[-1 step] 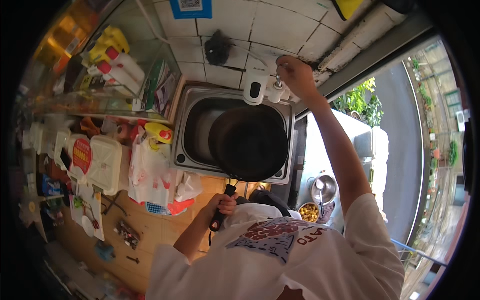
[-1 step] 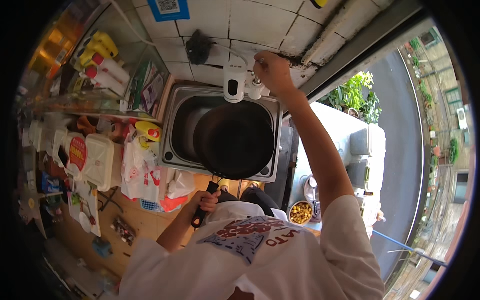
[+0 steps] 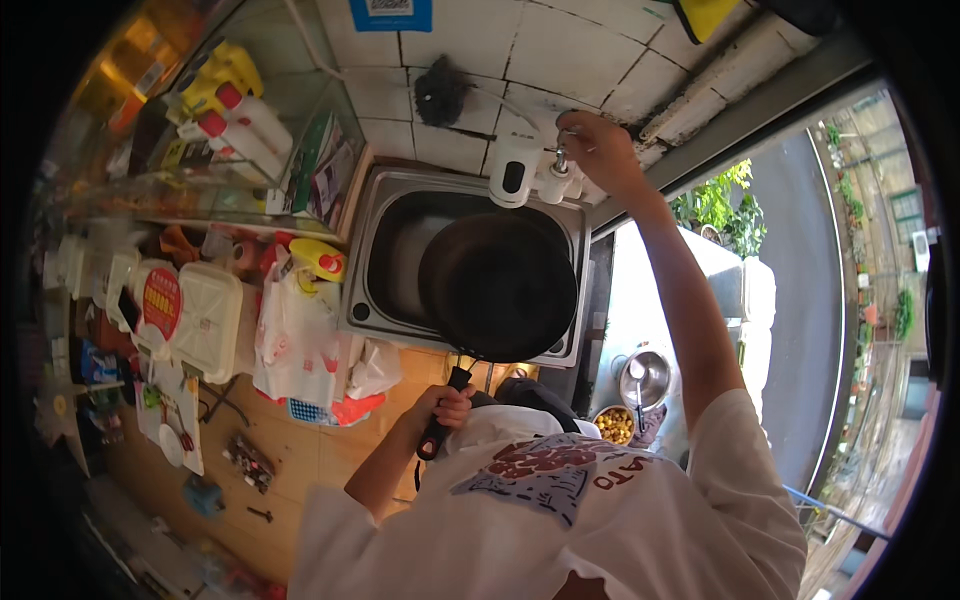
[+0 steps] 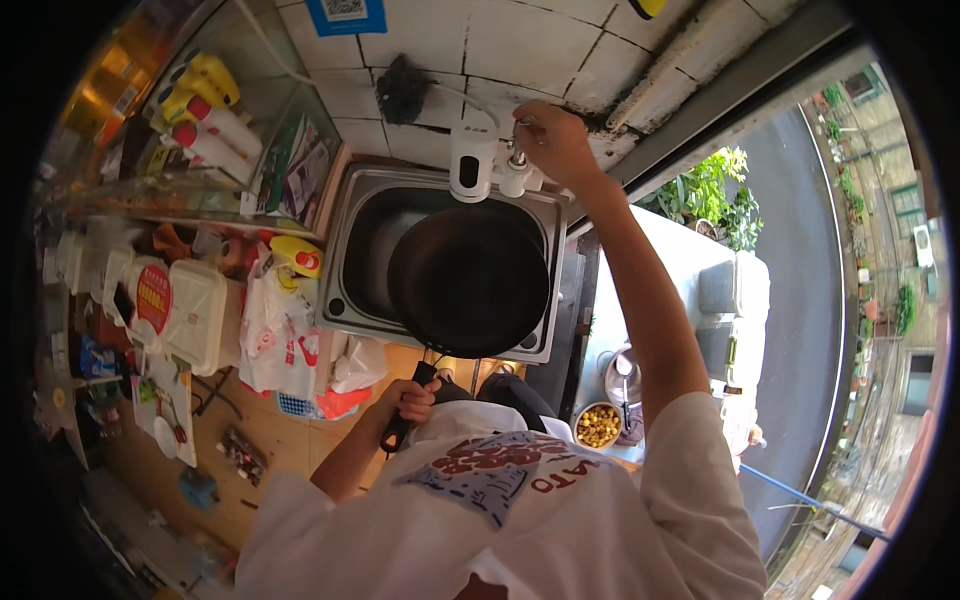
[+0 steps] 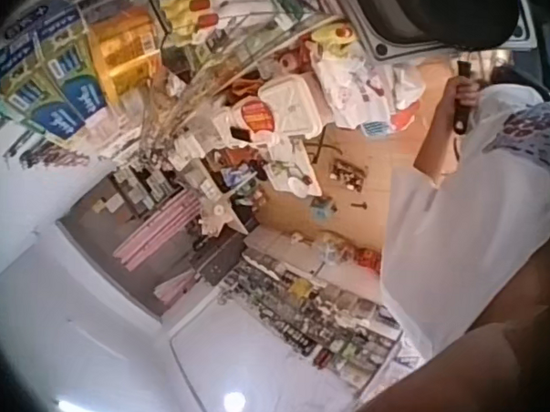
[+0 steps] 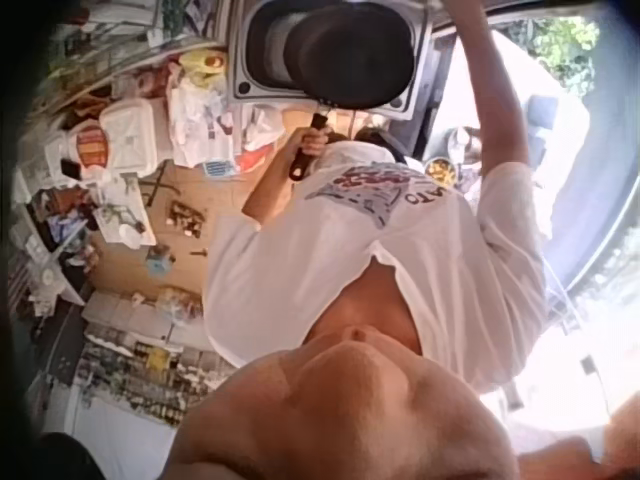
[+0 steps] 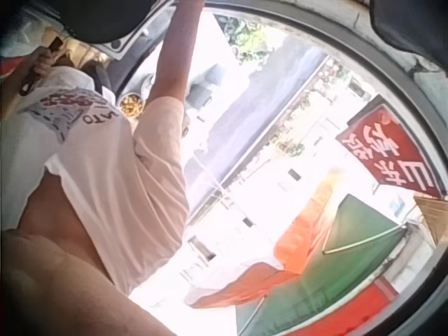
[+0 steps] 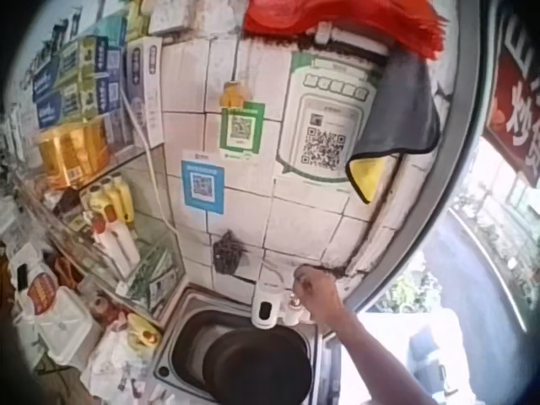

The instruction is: The person sits on the floor and peels small yellow nuts by hand, placing the peeled nuts into a bowl. The person then moves to the sink, washes the nuts in a metal bowl, and returns to the table.

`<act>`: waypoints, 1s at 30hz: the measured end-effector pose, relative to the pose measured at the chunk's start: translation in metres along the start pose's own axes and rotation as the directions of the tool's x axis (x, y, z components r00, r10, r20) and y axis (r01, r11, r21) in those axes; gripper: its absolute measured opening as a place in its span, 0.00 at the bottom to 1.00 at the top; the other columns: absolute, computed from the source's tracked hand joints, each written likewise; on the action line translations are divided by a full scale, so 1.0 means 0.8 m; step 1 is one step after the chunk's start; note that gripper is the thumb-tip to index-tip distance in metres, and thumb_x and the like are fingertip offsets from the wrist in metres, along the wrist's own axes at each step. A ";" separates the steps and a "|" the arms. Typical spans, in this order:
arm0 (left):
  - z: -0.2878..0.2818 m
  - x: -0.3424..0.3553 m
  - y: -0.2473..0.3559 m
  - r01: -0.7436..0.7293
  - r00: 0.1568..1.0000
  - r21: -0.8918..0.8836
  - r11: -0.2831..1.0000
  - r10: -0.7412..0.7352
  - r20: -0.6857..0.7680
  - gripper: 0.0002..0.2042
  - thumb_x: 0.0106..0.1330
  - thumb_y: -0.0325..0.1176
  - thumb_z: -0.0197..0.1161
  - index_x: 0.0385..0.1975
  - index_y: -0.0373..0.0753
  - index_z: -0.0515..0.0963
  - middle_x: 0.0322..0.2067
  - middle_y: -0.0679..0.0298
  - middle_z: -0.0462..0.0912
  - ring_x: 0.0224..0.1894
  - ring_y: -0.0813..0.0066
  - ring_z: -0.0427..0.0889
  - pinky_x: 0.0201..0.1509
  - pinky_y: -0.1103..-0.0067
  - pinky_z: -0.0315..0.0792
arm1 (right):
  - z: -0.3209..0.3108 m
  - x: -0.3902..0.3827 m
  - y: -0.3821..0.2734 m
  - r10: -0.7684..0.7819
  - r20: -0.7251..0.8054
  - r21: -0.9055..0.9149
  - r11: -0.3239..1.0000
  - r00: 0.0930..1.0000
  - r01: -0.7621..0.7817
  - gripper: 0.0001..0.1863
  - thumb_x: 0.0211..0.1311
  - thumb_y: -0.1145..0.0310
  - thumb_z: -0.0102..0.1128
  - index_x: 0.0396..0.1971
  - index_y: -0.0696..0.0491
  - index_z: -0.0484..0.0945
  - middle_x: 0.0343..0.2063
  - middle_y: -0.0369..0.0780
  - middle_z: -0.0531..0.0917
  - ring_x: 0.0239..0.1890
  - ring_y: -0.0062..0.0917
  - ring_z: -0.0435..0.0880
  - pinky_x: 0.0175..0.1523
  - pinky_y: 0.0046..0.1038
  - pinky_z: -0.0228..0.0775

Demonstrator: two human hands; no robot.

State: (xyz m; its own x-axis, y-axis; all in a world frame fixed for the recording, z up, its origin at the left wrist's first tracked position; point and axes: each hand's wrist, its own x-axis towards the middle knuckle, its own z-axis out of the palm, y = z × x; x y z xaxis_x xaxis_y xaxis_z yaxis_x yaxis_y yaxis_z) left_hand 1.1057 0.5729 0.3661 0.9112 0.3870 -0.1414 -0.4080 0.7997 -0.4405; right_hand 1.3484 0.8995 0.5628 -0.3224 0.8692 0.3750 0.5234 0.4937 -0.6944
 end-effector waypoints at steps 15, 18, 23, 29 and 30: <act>-0.040 -0.004 0.006 0.002 0.998 0.205 0.979 0.012 -0.066 0.04 0.56 0.24 0.49 0.23 0.40 0.62 0.10 0.74 0.57 0.07 0.89 0.54 0.12 0.88 0.54 | -0.020 -0.013 -0.009 -0.175 0.271 -0.228 0.944 0.947 0.240 0.11 0.51 0.73 0.51 0.35 0.56 0.75 0.27 0.45 0.77 0.30 0.30 0.77 0.38 0.29 0.68; -0.036 -0.008 0.011 0.018 0.997 0.207 0.978 -0.001 -0.082 0.04 0.55 0.24 0.49 0.23 0.40 0.62 0.10 0.75 0.57 0.07 0.89 0.54 0.12 0.88 0.54 | -0.029 -0.011 -0.014 -0.126 0.359 -0.204 0.956 0.925 0.209 0.10 0.54 0.75 0.49 0.36 0.57 0.76 0.31 0.45 0.77 0.34 0.28 0.76 0.41 0.28 0.68; -0.036 -0.011 0.011 0.017 0.996 0.259 0.966 0.005 -0.085 0.04 0.55 0.24 0.49 0.23 0.41 0.62 0.10 0.75 0.57 0.07 0.89 0.54 0.12 0.88 0.53 | -0.043 -0.013 -0.021 0.050 0.425 0.064 0.994 0.904 -0.085 0.10 0.59 0.76 0.46 0.38 0.56 0.75 0.37 0.40 0.77 0.39 0.24 0.76 0.42 0.25 0.68; -0.039 -0.013 0.010 0.020 0.993 0.210 0.977 0.005 -0.120 0.03 0.55 0.24 0.48 0.24 0.40 0.62 0.10 0.74 0.57 0.07 0.88 0.54 0.11 0.87 0.53 | -0.047 -0.017 -0.014 0.124 0.443 -0.056 0.992 0.888 -0.111 0.12 0.63 0.72 0.40 0.41 0.52 0.73 0.41 0.35 0.77 0.37 0.19 0.77 0.34 0.20 0.67; -0.040 -0.014 0.010 0.018 0.992 0.187 0.982 0.005 -0.126 0.03 0.55 0.23 0.47 0.25 0.39 0.61 0.10 0.73 0.57 0.07 0.87 0.55 0.11 0.87 0.53 | -0.046 -0.017 -0.016 0.140 0.440 -0.060 0.990 0.887 -0.126 0.12 0.63 0.72 0.40 0.41 0.52 0.73 0.41 0.35 0.77 0.37 0.19 0.78 0.34 0.19 0.67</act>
State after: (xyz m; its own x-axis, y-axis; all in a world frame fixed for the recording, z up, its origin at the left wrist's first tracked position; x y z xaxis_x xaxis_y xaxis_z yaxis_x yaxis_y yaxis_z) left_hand 1.0941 0.5601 0.3356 0.9090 0.3306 -0.2539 -0.3948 0.8783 -0.2697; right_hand 1.3753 0.8824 0.5893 -0.5596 0.8280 -0.0349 0.6066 0.3806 -0.6979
